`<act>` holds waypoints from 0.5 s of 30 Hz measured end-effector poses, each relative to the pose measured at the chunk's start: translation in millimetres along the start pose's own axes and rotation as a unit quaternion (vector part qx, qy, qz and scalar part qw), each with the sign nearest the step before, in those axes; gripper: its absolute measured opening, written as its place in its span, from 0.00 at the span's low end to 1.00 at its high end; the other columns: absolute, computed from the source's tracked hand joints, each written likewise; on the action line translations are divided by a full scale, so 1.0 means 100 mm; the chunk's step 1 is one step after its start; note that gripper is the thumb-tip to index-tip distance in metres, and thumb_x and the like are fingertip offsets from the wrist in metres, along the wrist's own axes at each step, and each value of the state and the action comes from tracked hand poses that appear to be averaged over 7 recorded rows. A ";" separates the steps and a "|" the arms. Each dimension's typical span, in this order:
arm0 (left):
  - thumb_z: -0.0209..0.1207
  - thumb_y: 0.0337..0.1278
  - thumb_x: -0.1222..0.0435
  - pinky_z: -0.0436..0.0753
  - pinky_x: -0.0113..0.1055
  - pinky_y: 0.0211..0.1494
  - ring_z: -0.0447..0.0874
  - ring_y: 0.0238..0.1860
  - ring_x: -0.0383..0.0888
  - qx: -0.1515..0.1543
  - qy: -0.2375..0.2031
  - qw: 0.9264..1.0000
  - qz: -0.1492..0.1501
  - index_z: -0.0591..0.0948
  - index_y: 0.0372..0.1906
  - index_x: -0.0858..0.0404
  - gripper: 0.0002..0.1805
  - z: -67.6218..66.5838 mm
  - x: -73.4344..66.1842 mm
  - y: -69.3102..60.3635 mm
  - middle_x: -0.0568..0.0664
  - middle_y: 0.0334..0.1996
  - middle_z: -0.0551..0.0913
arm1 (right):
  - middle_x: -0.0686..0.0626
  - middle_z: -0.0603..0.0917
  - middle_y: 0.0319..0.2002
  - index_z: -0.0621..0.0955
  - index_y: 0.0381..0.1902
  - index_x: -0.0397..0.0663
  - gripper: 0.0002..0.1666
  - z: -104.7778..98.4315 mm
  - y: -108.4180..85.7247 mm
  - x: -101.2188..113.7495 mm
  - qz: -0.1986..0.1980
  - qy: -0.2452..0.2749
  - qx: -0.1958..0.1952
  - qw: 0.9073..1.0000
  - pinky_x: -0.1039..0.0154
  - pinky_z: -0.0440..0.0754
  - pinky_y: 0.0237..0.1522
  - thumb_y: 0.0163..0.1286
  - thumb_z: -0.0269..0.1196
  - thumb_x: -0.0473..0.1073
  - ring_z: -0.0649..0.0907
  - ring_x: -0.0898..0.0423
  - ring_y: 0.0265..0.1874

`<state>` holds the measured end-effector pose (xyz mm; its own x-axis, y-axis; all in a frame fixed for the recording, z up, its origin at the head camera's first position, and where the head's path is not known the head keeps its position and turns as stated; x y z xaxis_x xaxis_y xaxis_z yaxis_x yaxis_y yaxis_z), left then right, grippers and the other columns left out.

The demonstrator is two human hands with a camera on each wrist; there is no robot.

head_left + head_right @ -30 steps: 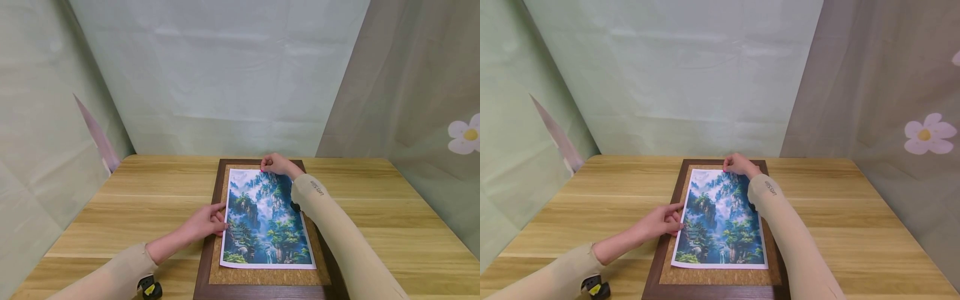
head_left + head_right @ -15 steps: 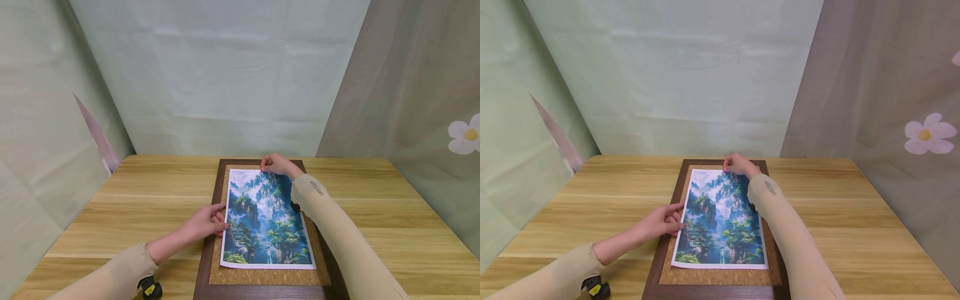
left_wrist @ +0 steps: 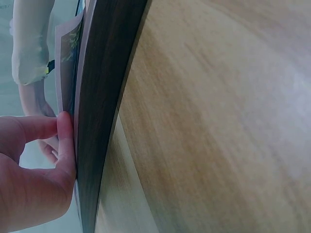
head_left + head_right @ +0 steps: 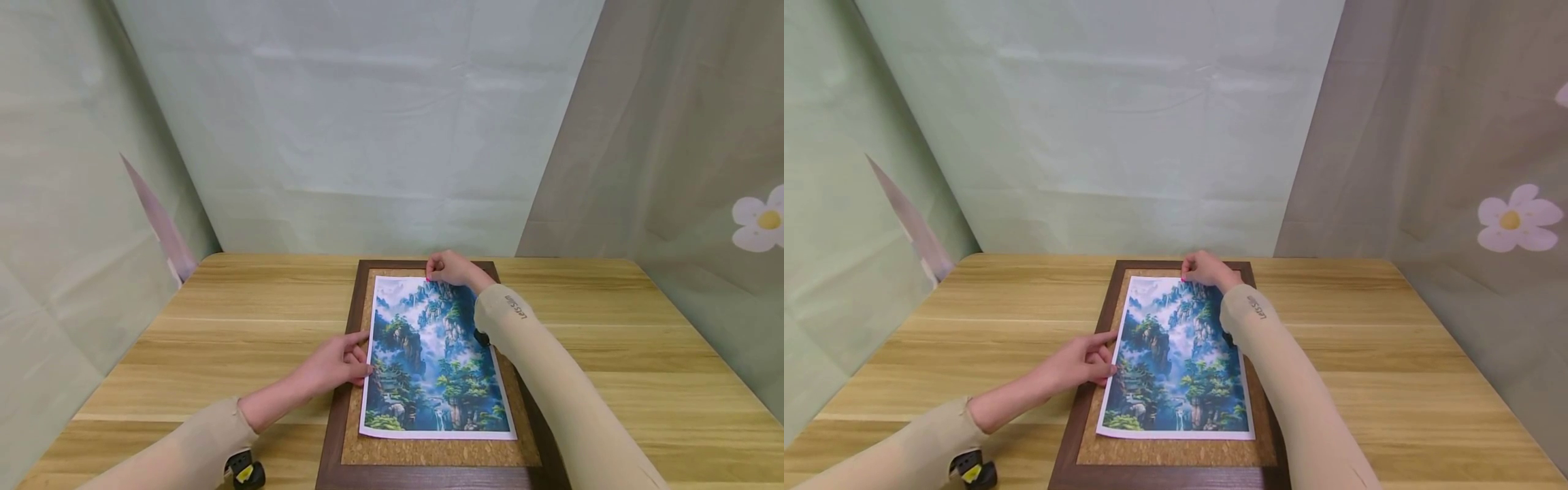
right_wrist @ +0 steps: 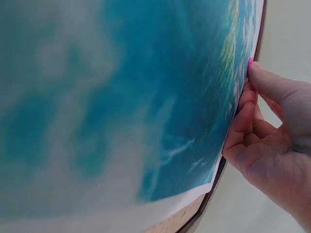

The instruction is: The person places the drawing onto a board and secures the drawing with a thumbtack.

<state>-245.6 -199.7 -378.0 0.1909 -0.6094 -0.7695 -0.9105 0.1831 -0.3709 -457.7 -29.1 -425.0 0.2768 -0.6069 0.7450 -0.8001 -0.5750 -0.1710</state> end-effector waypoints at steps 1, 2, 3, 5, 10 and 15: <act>0.62 0.59 0.72 0.87 0.36 0.36 0.83 0.26 0.40 0.000 0.000 1.000 0.000 0.59 0.73 0.75 0.39 0.00 0.00 0.00 0.55 0.31 0.81 | 0.49 0.80 0.35 0.79 0.37 0.47 0.05 0.00 0.00 0.00 -0.001 -0.002 0.001 1.000 0.63 0.76 0.44 0.74 0.58 0.40 0.76 0.54 0.33; 0.62 0.59 0.72 0.87 0.36 0.36 0.83 0.26 0.40 0.000 0.001 1.000 -0.001 0.59 0.73 0.75 0.39 0.00 0.00 0.00 0.55 0.31 0.81 | 0.48 0.80 0.35 0.79 0.37 0.47 0.05 0.00 0.00 0.00 -0.002 -0.003 0.001 1.000 0.63 0.76 0.43 0.74 0.58 0.40 0.75 0.55 0.33; 0.62 0.59 0.72 0.87 0.36 0.36 0.83 0.26 0.40 -0.001 0.002 1.000 -0.001 0.59 0.73 0.75 0.39 0.00 0.00 0.00 0.55 0.31 0.81 | 0.48 0.80 0.35 0.79 0.37 0.47 0.05 0.01 0.00 0.01 -0.003 -0.005 0.003 1.000 0.63 0.76 0.42 0.74 0.58 0.40 0.75 0.55 0.33; 0.62 0.59 0.72 0.87 0.36 0.36 0.83 0.26 0.40 0.000 0.001 1.000 -0.002 0.59 0.74 0.75 0.39 0.00 0.00 0.00 0.55 0.31 0.81 | 0.48 0.80 0.35 0.79 0.37 0.46 0.05 0.01 0.00 0.02 -0.007 -0.007 0.005 1.000 0.62 0.75 0.42 0.74 0.58 0.39 0.75 0.55 0.33; 0.62 0.59 0.72 0.87 0.36 0.36 0.82 0.26 0.40 -0.001 0.001 1.000 -0.004 0.59 0.74 0.75 0.39 0.00 0.01 -0.01 0.55 0.32 0.81 | 0.48 0.80 0.36 0.79 0.37 0.45 0.05 0.01 0.01 0.05 -0.014 -0.021 0.007 1.000 0.61 0.76 0.43 0.74 0.58 0.40 0.75 0.54 0.33; 0.62 0.59 0.73 0.88 0.36 0.36 0.82 0.26 0.40 -0.006 -0.001 1.000 -0.004 0.59 0.73 0.75 0.39 -0.01 0.00 -0.01 0.55 0.32 0.81 | 0.48 0.80 0.35 0.79 0.36 0.45 0.06 0.00 0.02 0.09 -0.021 -0.039 0.009 0.999 0.61 0.76 0.44 0.74 0.58 0.40 0.76 0.54 0.33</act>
<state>-245.0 -200.9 -376.5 0.1985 -0.6091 -0.7679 -0.9132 0.1697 -0.3706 -457.3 -35.7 -418.8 0.3514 -0.6220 0.6997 -0.7776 -0.6101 -0.1518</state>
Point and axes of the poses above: each hand's wrist, its own y-axis towards the middle knuckle, its own z-axis out of the palm, x = y × z, the point moved 8 cm from there along y, towards the middle knuckle
